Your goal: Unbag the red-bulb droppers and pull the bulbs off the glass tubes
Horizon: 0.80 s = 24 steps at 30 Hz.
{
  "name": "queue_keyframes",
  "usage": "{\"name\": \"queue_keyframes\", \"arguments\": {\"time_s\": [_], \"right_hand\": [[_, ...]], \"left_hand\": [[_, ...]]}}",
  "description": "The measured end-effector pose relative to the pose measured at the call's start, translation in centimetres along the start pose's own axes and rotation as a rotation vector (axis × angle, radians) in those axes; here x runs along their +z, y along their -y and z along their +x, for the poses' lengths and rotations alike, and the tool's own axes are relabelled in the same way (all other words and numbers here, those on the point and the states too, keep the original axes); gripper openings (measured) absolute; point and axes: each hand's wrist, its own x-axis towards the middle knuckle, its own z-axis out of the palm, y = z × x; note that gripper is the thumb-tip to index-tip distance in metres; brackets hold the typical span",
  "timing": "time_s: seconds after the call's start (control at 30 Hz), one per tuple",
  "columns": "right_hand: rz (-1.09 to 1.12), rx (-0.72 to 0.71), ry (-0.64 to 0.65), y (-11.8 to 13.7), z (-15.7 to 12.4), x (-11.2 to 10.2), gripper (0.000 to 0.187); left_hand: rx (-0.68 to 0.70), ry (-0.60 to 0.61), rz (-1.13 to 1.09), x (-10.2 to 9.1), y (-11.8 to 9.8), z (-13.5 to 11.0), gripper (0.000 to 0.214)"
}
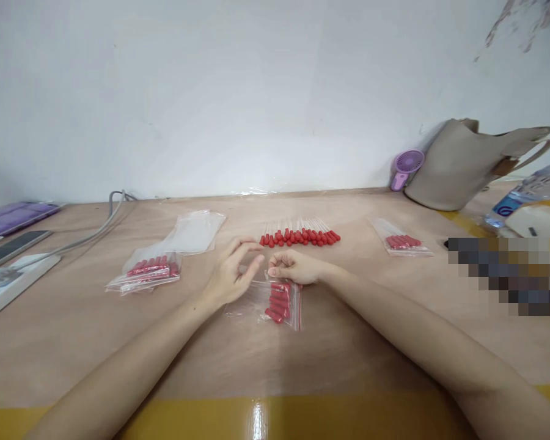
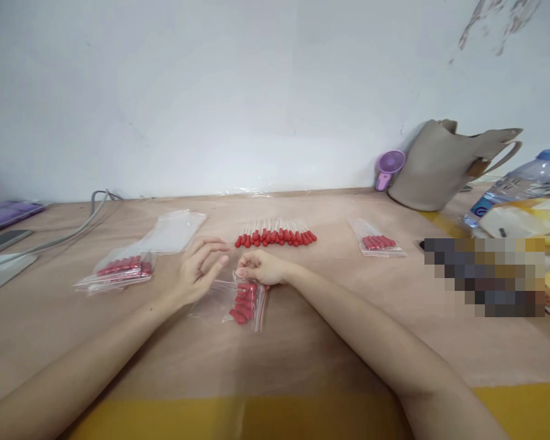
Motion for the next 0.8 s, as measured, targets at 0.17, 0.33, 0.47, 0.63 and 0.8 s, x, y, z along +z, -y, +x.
{"name": "queue_keyframes", "arguments": {"time_s": [0.17,0.33,0.47,0.63,0.8], "right_hand": [[0.222,0.172,-0.382,0.2,-0.2,0.2,0.017],[0.363,0.244,-0.355,-0.2,-2.9,1.0,0.031],[0.459,0.246,-0.322,0.0,-3.9,2.0,0.061],[0.487,0.246,-0.410,0.0,-3.5,2.4,0.074],[0.514,0.235,-0.439,-0.1,-3.3,2.3,0.073]], "left_hand": [[0.110,0.308,-0.093,0.3,-0.5,-1.2,0.038],[0.034,0.447,-0.073,0.8,0.5,-1.8,0.052],[0.047,0.460,-0.096,1.2,0.6,-1.7,0.048],[0.109,0.432,-0.064,1.3,1.0,-1.1,0.039],[0.319,0.477,-0.087,2.1,1.8,0.5,0.036]]}}
